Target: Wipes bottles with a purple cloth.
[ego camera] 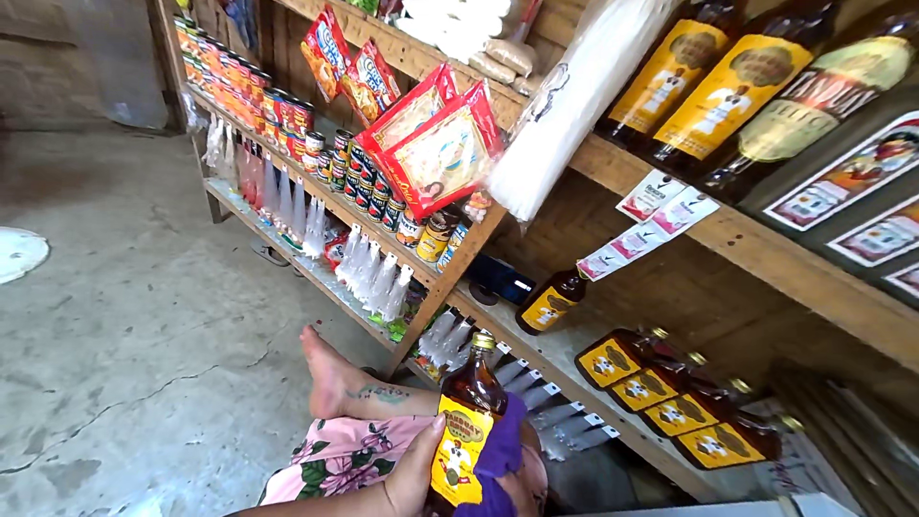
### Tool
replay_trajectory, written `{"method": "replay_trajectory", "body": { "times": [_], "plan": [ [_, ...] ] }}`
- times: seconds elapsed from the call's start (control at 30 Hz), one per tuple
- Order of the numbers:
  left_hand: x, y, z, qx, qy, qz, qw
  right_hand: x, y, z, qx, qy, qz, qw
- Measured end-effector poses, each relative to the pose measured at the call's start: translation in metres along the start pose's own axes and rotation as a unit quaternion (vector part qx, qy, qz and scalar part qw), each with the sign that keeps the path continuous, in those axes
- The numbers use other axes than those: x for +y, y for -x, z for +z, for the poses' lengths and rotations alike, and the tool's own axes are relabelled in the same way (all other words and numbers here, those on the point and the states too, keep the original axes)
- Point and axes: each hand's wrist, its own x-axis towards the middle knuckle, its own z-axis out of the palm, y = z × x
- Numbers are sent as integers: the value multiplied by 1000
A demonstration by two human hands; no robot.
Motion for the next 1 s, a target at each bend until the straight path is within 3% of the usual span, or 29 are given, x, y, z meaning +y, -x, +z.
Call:
{"method": "replay_trajectory", "body": {
  "times": [0.2,0.43,0.6,0.7,0.77,0.87,0.93,1.0],
  "plan": [
    [0,-2,7,1,-53,12,999,-12,-14,-19,-1,-12,75,997],
    [3,0,9,-81,-162,-31,983,-20,-52,-41,129,-145,164,967],
    [9,3,7,-134,-181,-107,969,1,-71,-61,96,-270,131,949],
    [10,1,8,-113,-151,-146,971,-5,-80,-55,130,-235,113,957],
    [7,1,12,-107,-188,-79,973,-13,-87,-52,168,-192,121,959],
    [13,6,26,-138,-332,53,932,-21,-99,-50,180,-113,127,969],
    [13,10,29,-144,-336,110,924,-22,-103,-46,175,-87,135,971],
    [5,10,21,-134,-290,106,942,-20,-102,-38,173,-82,139,972]
  ]
}}
